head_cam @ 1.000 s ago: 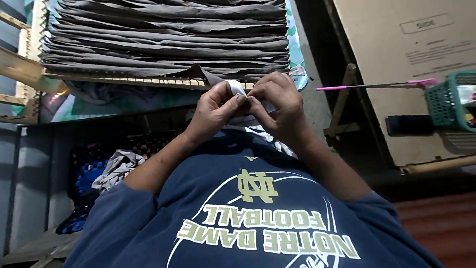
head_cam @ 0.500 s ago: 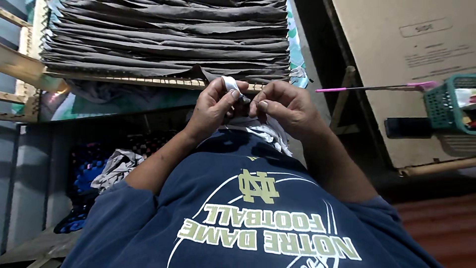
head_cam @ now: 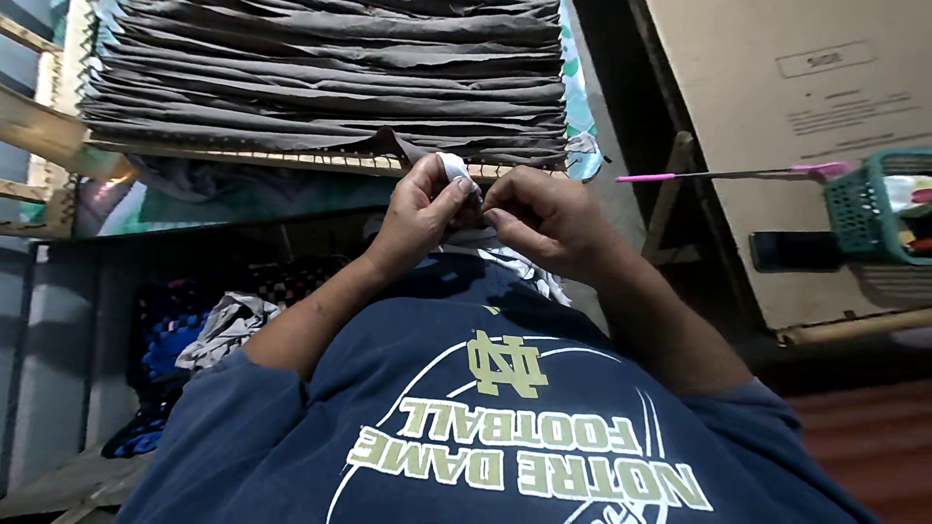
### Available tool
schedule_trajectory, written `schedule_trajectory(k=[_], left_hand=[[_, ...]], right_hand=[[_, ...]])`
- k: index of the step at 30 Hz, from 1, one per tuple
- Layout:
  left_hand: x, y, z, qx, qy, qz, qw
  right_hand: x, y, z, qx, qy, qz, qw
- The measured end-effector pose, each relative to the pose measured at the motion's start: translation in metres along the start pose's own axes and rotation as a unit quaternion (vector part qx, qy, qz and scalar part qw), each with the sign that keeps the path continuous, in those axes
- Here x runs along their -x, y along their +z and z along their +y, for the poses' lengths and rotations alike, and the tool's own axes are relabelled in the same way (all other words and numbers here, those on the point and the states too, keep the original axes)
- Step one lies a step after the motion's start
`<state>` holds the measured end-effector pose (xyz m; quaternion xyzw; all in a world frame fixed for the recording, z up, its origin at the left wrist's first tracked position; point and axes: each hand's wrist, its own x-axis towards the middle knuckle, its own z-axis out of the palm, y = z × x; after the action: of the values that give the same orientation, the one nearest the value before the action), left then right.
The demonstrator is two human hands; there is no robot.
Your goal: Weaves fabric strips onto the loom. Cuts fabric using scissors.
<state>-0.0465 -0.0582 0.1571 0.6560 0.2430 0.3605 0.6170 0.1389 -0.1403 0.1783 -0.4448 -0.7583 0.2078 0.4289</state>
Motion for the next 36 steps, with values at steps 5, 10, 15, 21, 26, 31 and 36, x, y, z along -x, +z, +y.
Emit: schedule_trajectory(k=[5, 10, 15, 21, 26, 31, 36], left_hand=[[0.001, -0.001, -0.001, -0.081, 0.049, -0.014, 0.995], [0.002, -0.005, -0.001, -0.01, 0.039, -0.007, 0.999], [0.001, -0.004, -0.001, 0.047, -0.004, 0.021, 0.999], [0.002, -0.002, -0.004, -0.067, 0.057, 0.0, 0.996], [0.002, -0.005, -0.005, -0.069, 0.095, -0.026, 0.993], [0.001, -0.009, -0.005, 0.03, 0.102, -0.044, 0.993], [0.0, -0.008, -0.007, 0.092, 0.118, -0.072, 0.986]], right_hand=[[-0.013, -0.008, 0.003, 0.036, -0.03, 0.036, 0.998], [-0.012, -0.017, 0.011, 0.066, -0.007, 0.063, 0.996], [-0.003, -0.011, 0.01, 0.069, -0.004, 0.043, 0.997], [-0.012, -0.007, 0.005, 0.056, -0.06, 0.028, 0.996], [-0.019, -0.016, 0.017, 0.041, -0.023, 0.065, 0.997], [-0.013, -0.01, 0.032, 0.03, 0.013, 0.07, 0.997], [-0.014, 0.002, 0.038, -0.003, 0.021, 0.053, 0.998]])
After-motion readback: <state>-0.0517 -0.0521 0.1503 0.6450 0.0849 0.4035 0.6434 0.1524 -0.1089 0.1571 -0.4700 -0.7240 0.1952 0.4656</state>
